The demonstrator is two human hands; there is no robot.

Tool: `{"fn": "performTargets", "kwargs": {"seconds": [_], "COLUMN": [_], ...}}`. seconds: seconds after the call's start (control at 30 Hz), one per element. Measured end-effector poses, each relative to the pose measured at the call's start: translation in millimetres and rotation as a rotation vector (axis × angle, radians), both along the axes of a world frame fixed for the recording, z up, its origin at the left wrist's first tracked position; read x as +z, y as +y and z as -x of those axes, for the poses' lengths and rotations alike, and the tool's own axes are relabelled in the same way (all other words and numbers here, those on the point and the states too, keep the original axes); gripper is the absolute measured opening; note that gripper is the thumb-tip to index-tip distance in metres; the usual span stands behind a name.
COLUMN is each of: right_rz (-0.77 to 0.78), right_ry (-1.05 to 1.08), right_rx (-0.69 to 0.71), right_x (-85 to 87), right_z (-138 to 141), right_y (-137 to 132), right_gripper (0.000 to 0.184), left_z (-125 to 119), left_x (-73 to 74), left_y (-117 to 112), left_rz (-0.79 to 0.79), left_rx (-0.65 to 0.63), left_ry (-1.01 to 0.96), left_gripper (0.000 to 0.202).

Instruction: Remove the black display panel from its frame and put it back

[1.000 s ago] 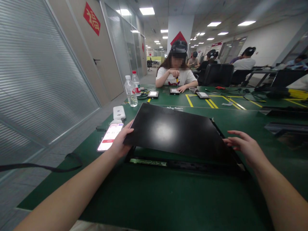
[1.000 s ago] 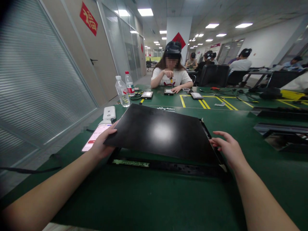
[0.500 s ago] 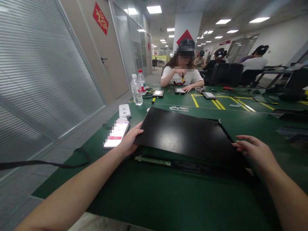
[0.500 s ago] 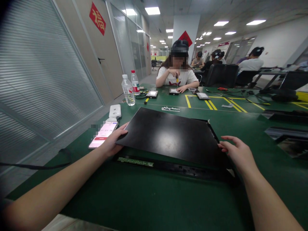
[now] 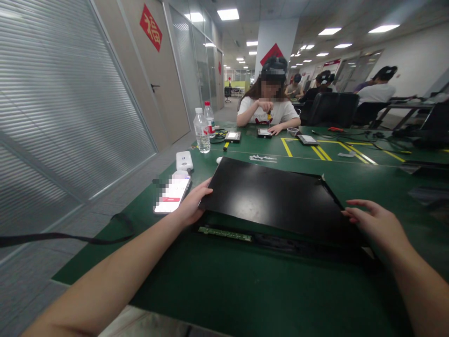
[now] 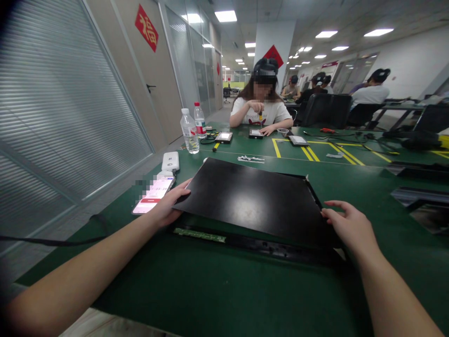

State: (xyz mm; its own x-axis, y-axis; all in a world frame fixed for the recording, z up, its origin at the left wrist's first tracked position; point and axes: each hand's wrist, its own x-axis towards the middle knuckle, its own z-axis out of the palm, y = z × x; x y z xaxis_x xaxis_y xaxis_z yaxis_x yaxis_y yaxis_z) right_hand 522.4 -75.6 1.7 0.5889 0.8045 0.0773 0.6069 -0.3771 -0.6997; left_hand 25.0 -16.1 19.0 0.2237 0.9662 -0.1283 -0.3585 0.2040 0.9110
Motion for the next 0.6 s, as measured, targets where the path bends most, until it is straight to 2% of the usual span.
{"fn": "performTargets", "kwargs": {"seconds": [0.17,0.6], "right_rz": [0.083,0.080], "right_ry": [-0.013,-0.061], "right_rx": [-0.034,-0.027], "right_x": [8.3,8.0], "right_z": [7,10], "right_y": [-1,-1], "right_gripper": [0.039,0.033], "left_z": [0,1], "left_x": [-2.6,-10.7], "left_y": [1,5], "left_rz": [0.013,-0.042], "left_rx": [0.009,0.008], "left_ry": [-0.016,-0.005], "left_gripper": [0.059,0.053]}}
